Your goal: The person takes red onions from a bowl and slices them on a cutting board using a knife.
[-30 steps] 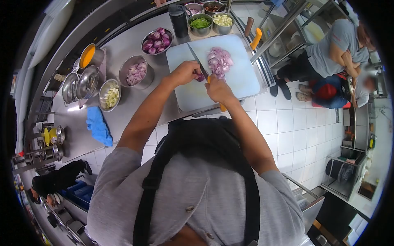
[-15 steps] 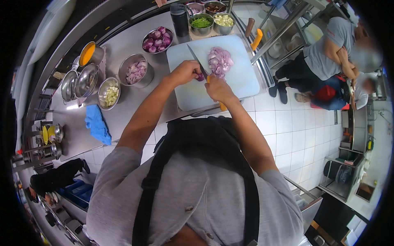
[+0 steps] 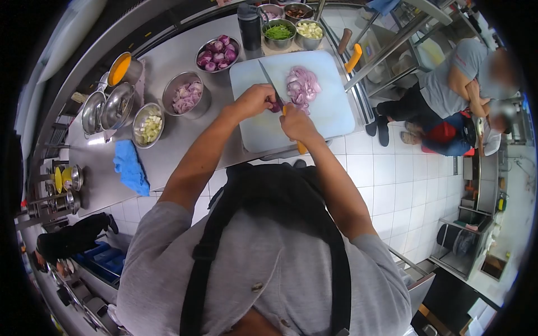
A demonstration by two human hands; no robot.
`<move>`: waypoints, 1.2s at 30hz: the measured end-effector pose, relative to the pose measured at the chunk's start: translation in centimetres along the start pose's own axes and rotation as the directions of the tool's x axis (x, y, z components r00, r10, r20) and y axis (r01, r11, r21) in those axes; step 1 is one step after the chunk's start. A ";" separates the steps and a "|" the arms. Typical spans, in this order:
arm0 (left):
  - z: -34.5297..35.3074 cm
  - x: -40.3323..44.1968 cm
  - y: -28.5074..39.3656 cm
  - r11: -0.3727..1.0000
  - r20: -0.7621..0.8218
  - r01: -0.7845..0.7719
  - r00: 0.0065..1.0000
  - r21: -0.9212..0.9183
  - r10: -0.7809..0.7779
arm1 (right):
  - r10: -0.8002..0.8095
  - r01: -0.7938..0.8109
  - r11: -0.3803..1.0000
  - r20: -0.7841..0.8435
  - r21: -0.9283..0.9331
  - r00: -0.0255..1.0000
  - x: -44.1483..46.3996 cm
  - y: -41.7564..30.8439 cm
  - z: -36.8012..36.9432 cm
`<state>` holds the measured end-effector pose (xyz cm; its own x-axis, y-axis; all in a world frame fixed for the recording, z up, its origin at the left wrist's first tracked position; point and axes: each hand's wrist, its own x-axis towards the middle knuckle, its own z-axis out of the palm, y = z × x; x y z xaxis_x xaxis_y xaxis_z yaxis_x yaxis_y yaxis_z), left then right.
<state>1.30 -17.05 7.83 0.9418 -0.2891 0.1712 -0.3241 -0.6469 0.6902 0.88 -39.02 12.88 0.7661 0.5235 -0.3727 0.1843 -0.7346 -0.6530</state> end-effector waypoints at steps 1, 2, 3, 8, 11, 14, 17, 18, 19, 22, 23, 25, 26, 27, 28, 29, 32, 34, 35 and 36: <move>0.1 -0.1 0.0 1.000 -0.002 0.003 1.000 -0.003 -0.003 | 0.016 -0.016 1.000 0.006 0.018 1.000 -0.4 -0.7 -0.4; 0.1 -0.2 0.0 1.000 0.001 0.002 1.000 -0.008 -0.002 | 0.034 -0.034 0.999 0.012 0.034 0.999 -0.8 -1.3 -0.6; 0.0 -0.2 0.1 1.000 0.004 0.000 1.000 -0.015 0.000 | 0.053 -0.054 0.997 0.018 0.052 0.998 -1.0 -1.3 -0.6; 0.1 -0.4 0.2 1.000 -0.009 0.014 1.000 -0.023 -0.014 | 0.025 -0.026 0.998 0.017 0.058 1.000 -0.4 -0.2 -0.3; 0.0 -0.4 0.6 0.999 -0.022 0.010 1.000 -0.035 -0.011 | 0.023 -0.024 0.998 0.010 0.058 1.000 -0.1 0.2 0.7; -0.1 -0.5 0.8 1.000 -0.023 -0.008 1.000 -0.027 0.007 | 0.013 -0.013 0.999 -0.003 0.042 1.000 0.2 0.7 1.4; -0.1 -0.4 0.2 0.999 -0.036 -0.010 0.999 -0.033 0.009 | 0.008 -0.009 0.999 0.017 0.035 1.000 -0.8 -1.3 -0.5; 0.1 -0.5 0.1 0.999 -0.035 0.001 0.999 -0.053 -0.003 | 0.014 -0.015 0.999 0.028 0.034 1.000 -1.4 -1.8 -1.2; 0.3 -0.5 0.1 0.997 -0.035 0.011 0.999 -0.072 -0.013 | 0.024 -0.024 0.999 0.015 0.034 1.000 -0.9 -1.1 -0.3; 0.4 -0.6 0.0 0.993 -0.020 0.040 0.999 -0.112 -0.043 | 0.036 -0.035 0.998 -0.003 0.045 0.999 0.1 -0.2 1.8; 0.2 -0.4 0.0 0.997 -0.032 0.014 0.999 -0.076 -0.016 | 0.025 -0.025 0.999 0.005 0.047 1.000 0.3 0.0 1.0; 0.2 -0.5 0.0 0.999 -0.046 -0.031 0.998 -0.014 0.031 | 0.018 -0.019 0.998 0.014 0.056 1.000 -0.4 -0.9 -0.1; 0.2 -0.6 -0.1 1.000 -0.043 -0.027 0.999 -0.016 0.026 | 0.020 -0.020 0.998 0.011 0.062 1.000 -0.9 -1.3 -0.5; 0.1 -0.6 0.1 1.000 -0.041 -0.023 0.999 -0.018 0.023 | 0.022 -0.022 0.998 0.008 0.066 1.000 -1.2 -1.5 -0.6; 0.1 -0.6 0.1 1.000 -0.038 -0.020 0.999 -0.020 0.020 | 0.029 -0.028 0.998 -0.007 0.059 1.000 -0.6 -0.7 0.2; 0.3 -0.7 0.2 0.999 -0.036 -0.009 0.999 -0.031 0.008 | 0.035 -0.033 0.998 -0.023 0.054 0.999 0.4 0.5 1.8; 0.3 -0.8 -0.1 0.999 -0.029 0.012 1.000 -0.043 -0.013 | 0.015 -0.015 0.999 0.004 0.034 1.000 -0.1 -0.4 0.5; 0.1 -0.6 0.0 0.999 -0.016 0.010 1.000 -0.043 -0.011 | 0.010 -0.011 0.999 0.017 0.039 1.000 -0.6 -1.0 -0.2; 0.1 -0.6 0.1 0.999 -0.028 0.000 1.000 -0.035 -0.001 | 0.018 -0.019 0.999 0.010 0.050 1.000 -0.7 -1.2 0.1; -0.1 -0.7 0.5 1.000 -0.040 -0.009 0.999 -0.027 0.008 | 0.027 -0.027 0.998 0.003 0.060 1.000 -0.8 -1.3 0.3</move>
<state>0.46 -17.13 8.15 0.9419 -0.2663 0.2047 -0.3304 -0.6250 0.7073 -0.13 -38.41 13.84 0.7687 0.5052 -0.3922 0.1262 -0.7210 -0.6814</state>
